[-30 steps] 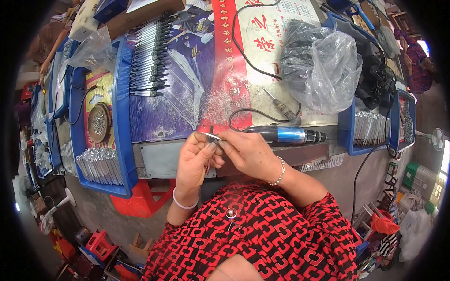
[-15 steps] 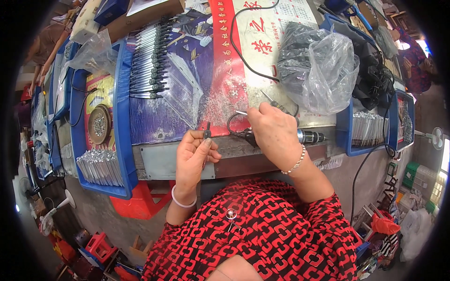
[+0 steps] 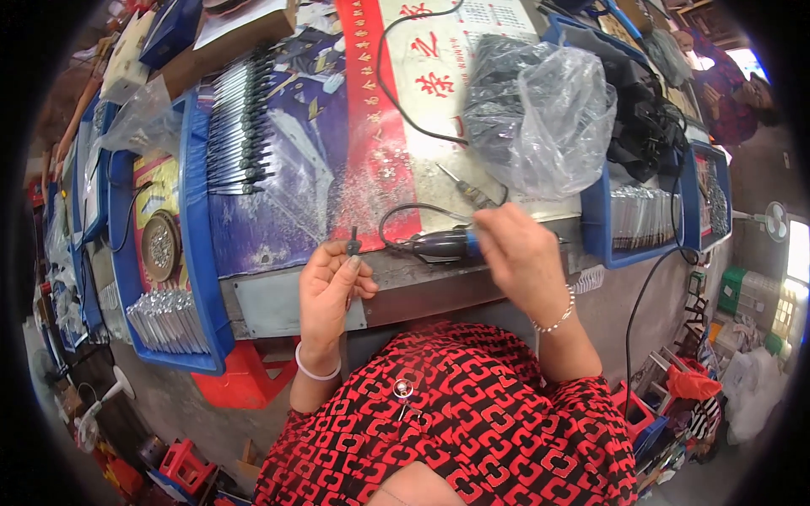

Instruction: The person assembles small metal pins and plastic tubes into a finished assembly using a handheld electric screwdriver.

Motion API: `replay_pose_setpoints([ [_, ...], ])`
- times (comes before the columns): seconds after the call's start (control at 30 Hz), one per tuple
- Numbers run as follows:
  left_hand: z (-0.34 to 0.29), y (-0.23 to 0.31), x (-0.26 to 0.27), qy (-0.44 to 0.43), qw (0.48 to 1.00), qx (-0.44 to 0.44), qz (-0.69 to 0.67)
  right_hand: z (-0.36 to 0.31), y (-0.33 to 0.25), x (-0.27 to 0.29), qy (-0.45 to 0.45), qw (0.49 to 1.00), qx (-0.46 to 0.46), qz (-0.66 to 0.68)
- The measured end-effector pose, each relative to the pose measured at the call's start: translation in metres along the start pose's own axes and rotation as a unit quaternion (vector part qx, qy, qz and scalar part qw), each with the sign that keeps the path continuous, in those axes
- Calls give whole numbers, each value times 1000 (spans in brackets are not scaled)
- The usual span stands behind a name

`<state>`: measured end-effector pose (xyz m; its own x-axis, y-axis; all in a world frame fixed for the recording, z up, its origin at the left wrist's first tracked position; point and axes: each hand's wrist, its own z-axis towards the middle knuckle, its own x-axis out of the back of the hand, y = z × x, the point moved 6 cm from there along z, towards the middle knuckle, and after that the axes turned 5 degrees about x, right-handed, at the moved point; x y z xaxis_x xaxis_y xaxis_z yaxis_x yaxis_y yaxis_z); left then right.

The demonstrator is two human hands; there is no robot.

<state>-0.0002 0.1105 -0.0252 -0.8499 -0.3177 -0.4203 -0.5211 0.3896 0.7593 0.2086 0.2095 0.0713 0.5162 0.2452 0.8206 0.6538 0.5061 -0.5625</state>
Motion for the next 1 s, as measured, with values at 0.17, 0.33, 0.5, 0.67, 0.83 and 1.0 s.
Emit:
replay_pose_setpoints([
  [0.17,-2,2,-7,-3,1000,-7,15,-29,71,31,52,980,-49,-188],
  [0.33,-1,2,-16,-12,1000,-4,17,-26,106,24,-23,962,-93,-256],
  [0.5,-3,2,-14,-3,1000,-8,13,-16,35,14,44,984,9,-172],
  [0.67,-4,5,-17,-3,1000,-14,20,15,40,-23,-29,990,2,-141],
  [0.83,-6,4,-7,10,999,-21,26,23,28,-19,1,987,72,-140],
  [1.0,-4,3,-2,21,999,-21,21,8,-8,-14,-38,997,5,64],
])
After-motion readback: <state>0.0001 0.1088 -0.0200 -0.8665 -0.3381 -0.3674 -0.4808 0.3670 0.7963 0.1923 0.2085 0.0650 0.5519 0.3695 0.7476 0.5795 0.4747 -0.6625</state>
